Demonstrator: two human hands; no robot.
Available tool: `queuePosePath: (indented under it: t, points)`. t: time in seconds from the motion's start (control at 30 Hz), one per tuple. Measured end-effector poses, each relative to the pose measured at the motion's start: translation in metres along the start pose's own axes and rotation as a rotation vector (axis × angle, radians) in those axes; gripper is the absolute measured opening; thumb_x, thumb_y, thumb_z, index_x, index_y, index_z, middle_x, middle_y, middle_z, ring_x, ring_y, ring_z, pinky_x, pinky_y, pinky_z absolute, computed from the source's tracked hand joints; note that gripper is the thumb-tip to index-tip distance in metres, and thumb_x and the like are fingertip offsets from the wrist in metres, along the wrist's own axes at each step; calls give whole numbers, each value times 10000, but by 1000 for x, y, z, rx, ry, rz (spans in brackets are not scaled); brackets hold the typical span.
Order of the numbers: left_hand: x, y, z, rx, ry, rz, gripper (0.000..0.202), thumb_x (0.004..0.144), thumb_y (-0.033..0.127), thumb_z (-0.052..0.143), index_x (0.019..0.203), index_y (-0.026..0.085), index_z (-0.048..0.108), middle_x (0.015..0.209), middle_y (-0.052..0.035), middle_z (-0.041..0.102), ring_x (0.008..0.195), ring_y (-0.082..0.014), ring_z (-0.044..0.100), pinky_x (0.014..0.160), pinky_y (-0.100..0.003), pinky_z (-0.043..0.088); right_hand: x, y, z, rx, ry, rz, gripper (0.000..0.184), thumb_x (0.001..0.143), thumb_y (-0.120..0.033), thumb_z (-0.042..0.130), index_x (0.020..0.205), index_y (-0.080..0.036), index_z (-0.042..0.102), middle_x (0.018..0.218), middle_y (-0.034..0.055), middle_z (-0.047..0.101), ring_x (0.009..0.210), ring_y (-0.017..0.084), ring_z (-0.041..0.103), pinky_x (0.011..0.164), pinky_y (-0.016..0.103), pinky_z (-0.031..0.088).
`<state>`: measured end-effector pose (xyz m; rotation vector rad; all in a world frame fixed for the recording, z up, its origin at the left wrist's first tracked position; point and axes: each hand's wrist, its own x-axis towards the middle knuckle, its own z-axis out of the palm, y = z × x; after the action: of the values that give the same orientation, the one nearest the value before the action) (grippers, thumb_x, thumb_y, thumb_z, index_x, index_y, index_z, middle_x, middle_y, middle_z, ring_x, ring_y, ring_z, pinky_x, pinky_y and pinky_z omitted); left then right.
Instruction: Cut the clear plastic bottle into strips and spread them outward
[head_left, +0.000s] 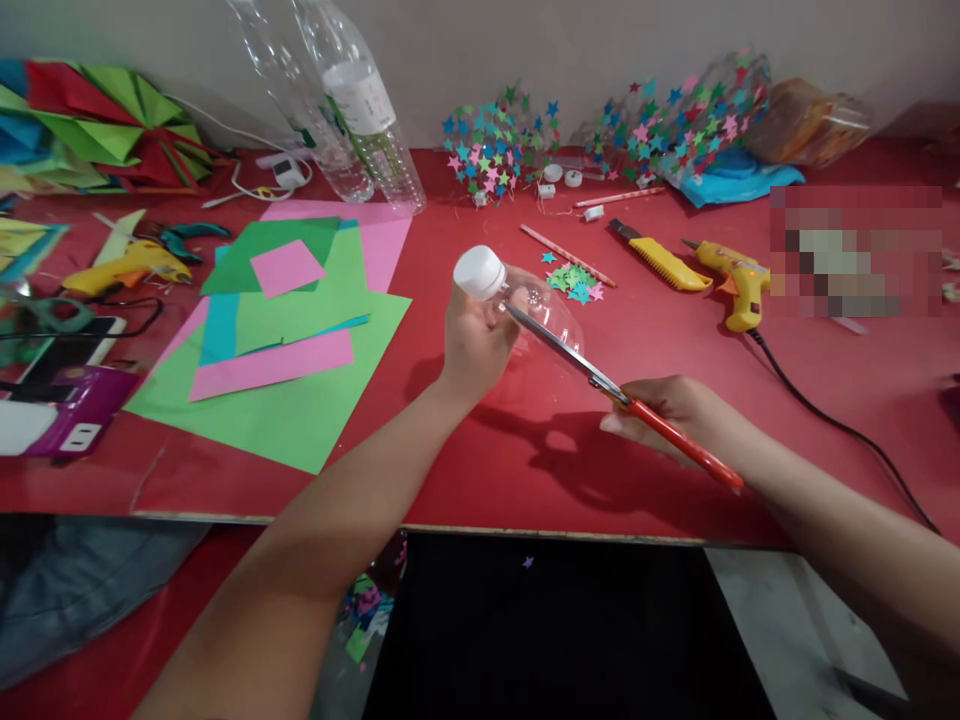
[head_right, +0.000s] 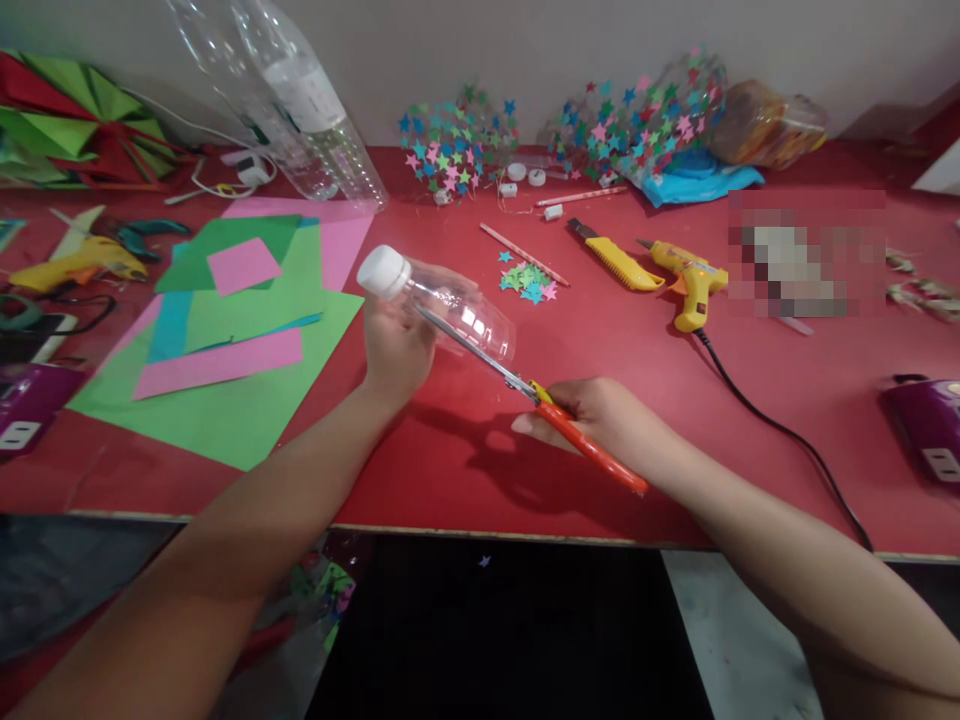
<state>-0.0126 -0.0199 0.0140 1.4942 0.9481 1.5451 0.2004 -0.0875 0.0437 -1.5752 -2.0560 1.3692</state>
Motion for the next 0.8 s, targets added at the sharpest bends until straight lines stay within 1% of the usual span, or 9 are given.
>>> queuePosePath:
  t: [0.17,0.3,0.37,0.43,0.5,0.6,0.7,0.8]
  points:
    - [-1,-4,-1,23,19,-24,148,808,359,649,863,250,565,881,-36,717,906,-188,686,865,-364,535,1,-1,0,-40,8,5,464,749,-623,628,621,-200,487,561,-39,383,501,98,353,474,244,307]
    - [2,-9,0,-63,7,-45,179,795,373,663,864,249,553,862,-38,721,907,-194,694,817,-358,542,3,0,-1,-32,-3,-40,491,764,-642,600,604,-201,451,560,-40,372,503,95,339,474,239,300]
    - [5,-13,-1,-121,56,-84,184,791,372,660,849,247,537,838,-34,723,895,-201,701,783,-359,549,5,1,-1,-54,-25,-62,498,773,-643,588,601,-199,441,561,-40,376,507,93,338,477,235,295]
    - [10,-17,-4,-155,122,-131,175,785,361,650,830,243,529,846,-33,725,908,-206,701,781,-362,553,7,3,-1,-105,-5,-64,496,760,-646,601,608,-193,469,564,-38,387,517,92,334,482,233,290]
    - [14,-21,-7,-213,137,-183,178,762,344,658,832,238,534,896,-40,724,944,-216,697,791,-370,554,8,4,-2,-129,72,-54,494,742,-655,611,621,-189,501,555,-39,392,516,93,329,482,236,278]
    - [13,-22,-8,-339,94,-320,208,709,302,695,822,223,540,898,-40,704,945,-228,697,793,-380,556,10,7,-3,-66,217,-33,496,735,-665,604,621,-191,507,525,-39,393,497,97,345,478,245,265]
    - [6,-18,-3,-417,-22,-444,227,688,293,714,809,209,541,851,-24,667,938,-232,699,806,-385,557,14,10,-5,-14,351,-15,469,737,-636,616,636,-192,506,529,-32,428,493,98,367,484,249,269]
    - [-3,-12,6,-448,-125,-511,285,678,314,731,849,201,532,832,-12,656,945,-238,702,835,-404,555,20,13,-4,-38,443,-19,436,735,-600,625,652,-192,499,537,-34,431,502,95,362,490,246,263]
